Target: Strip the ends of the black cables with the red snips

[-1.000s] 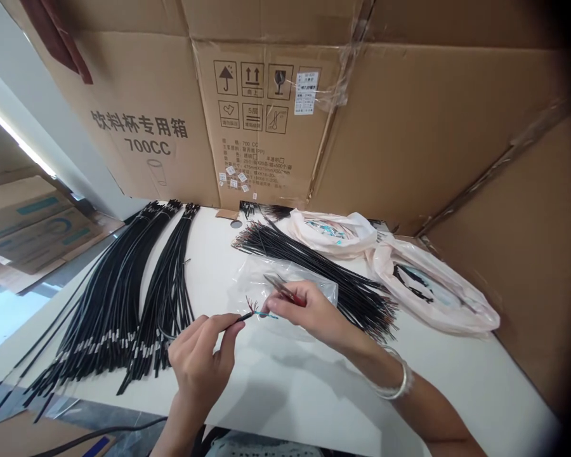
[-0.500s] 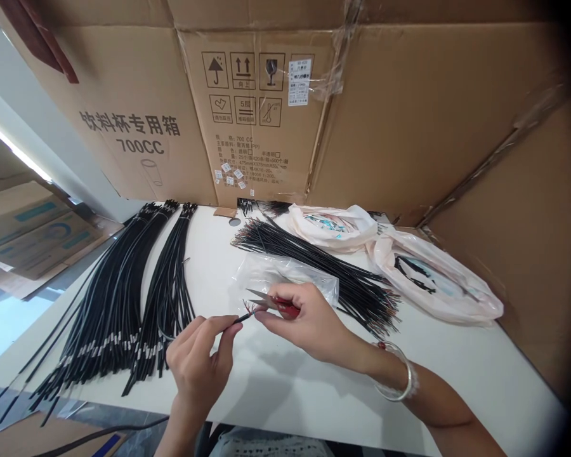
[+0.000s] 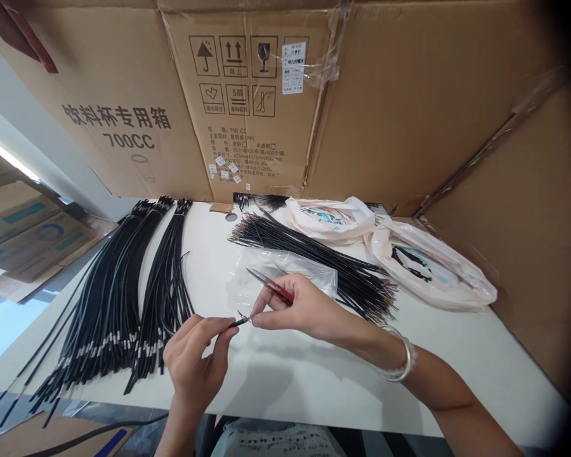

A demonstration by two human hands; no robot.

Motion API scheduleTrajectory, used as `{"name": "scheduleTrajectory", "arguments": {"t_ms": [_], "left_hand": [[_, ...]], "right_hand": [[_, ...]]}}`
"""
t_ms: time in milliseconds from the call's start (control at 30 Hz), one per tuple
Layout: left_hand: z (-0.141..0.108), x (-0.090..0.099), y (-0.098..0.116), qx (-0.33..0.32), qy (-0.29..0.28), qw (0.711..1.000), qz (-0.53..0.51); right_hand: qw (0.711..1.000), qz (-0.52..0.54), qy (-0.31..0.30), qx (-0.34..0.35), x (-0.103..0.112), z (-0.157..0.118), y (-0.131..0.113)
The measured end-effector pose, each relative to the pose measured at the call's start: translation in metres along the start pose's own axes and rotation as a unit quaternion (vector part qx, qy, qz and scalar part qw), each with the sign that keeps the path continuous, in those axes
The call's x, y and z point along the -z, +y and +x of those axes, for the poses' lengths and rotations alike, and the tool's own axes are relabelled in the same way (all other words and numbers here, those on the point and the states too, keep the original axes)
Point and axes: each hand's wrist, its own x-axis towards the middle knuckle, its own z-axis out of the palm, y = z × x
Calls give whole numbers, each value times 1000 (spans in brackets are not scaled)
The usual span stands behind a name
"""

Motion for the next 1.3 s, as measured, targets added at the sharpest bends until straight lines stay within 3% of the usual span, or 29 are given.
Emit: {"name": "scheduleTrajectory", "arguments": {"t_ms": [200, 333, 533, 833, 1000, 1133, 1200, 1233, 1300], "left_hand": [[-4, -2, -4, -3, 15, 999, -30], [-9, -2, -7, 9, 41, 996, -73], [-11, 3, -9, -5, 82, 995, -63], [-17, 8, -5, -66, 81, 995, -3], [-11, 13, -9, -129, 72, 988, 35], [-8, 14, -11, -160, 75, 984, 37], [-8, 13, -11, -148, 75, 986, 33], [-8, 12, -10, -128, 71, 989, 31], [-8, 10, -7, -80, 62, 995, 25]], "right_hand": [[977, -132, 111, 127, -17, -16, 3], [967, -143, 109, 179, -22, -27, 5], [993, -42, 67, 87, -15, -31, -7], [993, 26, -117, -17, -3, -27, -9], [996, 35, -75, -26, -4, -30, -11], [998, -17, -3, 55, -13, -37, -7], [984, -92, 54, 145, -16, -40, 0], [964, -143, 78, 211, -16, -40, 4], [894, -254, 121, 350, -16, -39, 10]]}}
